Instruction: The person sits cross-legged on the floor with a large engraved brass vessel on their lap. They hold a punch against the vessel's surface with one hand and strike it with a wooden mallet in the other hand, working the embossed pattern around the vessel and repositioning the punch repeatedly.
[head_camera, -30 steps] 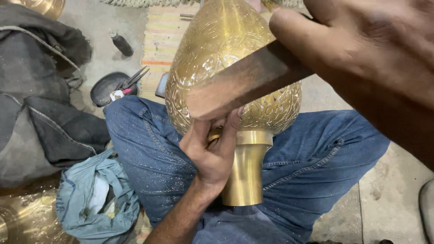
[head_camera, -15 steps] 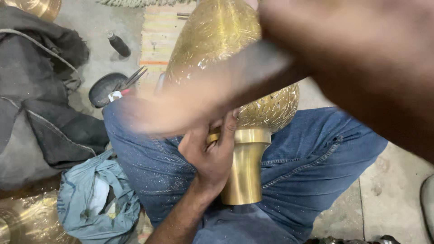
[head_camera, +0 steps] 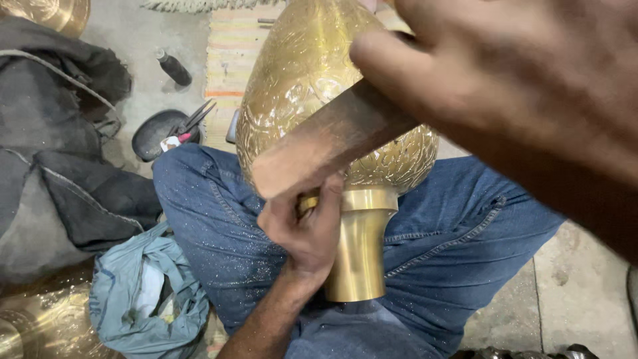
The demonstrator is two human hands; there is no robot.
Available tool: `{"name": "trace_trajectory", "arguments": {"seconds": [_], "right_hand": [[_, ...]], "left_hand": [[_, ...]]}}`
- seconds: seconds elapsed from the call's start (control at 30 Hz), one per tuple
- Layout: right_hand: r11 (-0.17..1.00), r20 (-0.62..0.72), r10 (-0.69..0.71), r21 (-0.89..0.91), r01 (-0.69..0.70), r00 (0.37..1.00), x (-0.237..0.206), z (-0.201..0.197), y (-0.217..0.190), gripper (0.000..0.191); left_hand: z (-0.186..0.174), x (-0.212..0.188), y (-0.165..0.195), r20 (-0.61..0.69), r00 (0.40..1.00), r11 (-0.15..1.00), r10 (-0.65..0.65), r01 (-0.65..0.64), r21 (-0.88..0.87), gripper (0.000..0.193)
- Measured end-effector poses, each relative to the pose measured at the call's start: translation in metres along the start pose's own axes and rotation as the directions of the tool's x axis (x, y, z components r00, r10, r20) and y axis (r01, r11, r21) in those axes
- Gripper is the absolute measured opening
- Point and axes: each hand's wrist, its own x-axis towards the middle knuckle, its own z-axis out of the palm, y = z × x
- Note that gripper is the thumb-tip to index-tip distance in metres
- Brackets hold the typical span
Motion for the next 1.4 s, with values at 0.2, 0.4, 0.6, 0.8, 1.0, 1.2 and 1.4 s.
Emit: {"name": "trace_trajectory", "arguments": {"seconds": [0.2,0.4,0.6,0.8,1.0,1.2,1.4], "right_hand": [[0.987,0.002,0.035,0.154,-0.035,0.999,-0.003,-0.002,0.003,0.017],[0.996,0.066,-0.014,-0.085,0.019,0.998,0.001,-0.009,0.000,0.022],[0.972,-0.019,-0.006,-0.235,0.002,1.000,-0.004,-0.001,-0.001,0.028],[0.965,-0.013,-0.010,-0.262,0.006,1.000,-0.001,0.000,-0.001,0.032],[0.984,0.039,0.024,0.178,-0.030,0.999,0.017,-0.025,-0.004,0.026],[0.994,0.047,-0.039,-0.100,0.043,0.998,0.015,-0.028,-0.004,0.029],[1.000,0.086,0.016,-0.024,-0.014,0.996,0.009,-0.024,-0.004,0.024]], "left_hand": [[-0.001,-0.008,-0.012,-0.024,1.000,0.999,0.013,-0.012,0.037,0.013],[-0.006,-0.003,-0.003,0.034,0.997,0.997,0.074,-0.075,0.028,0.019],[-0.001,0.004,0.006,0.003,1.000,0.999,-0.030,0.030,0.035,0.019],[-0.002,0.000,0.004,0.029,0.999,0.998,-0.023,0.025,-0.060,0.017],[0.001,-0.003,-0.006,-0.042,0.999,0.999,0.033,-0.032,0.044,0.012],[-0.002,-0.006,-0.006,-0.021,0.992,0.990,0.124,-0.122,0.076,0.018],[-0.003,-0.007,-0.007,-0.015,0.996,0.994,0.088,-0.087,0.068,0.019]]}}
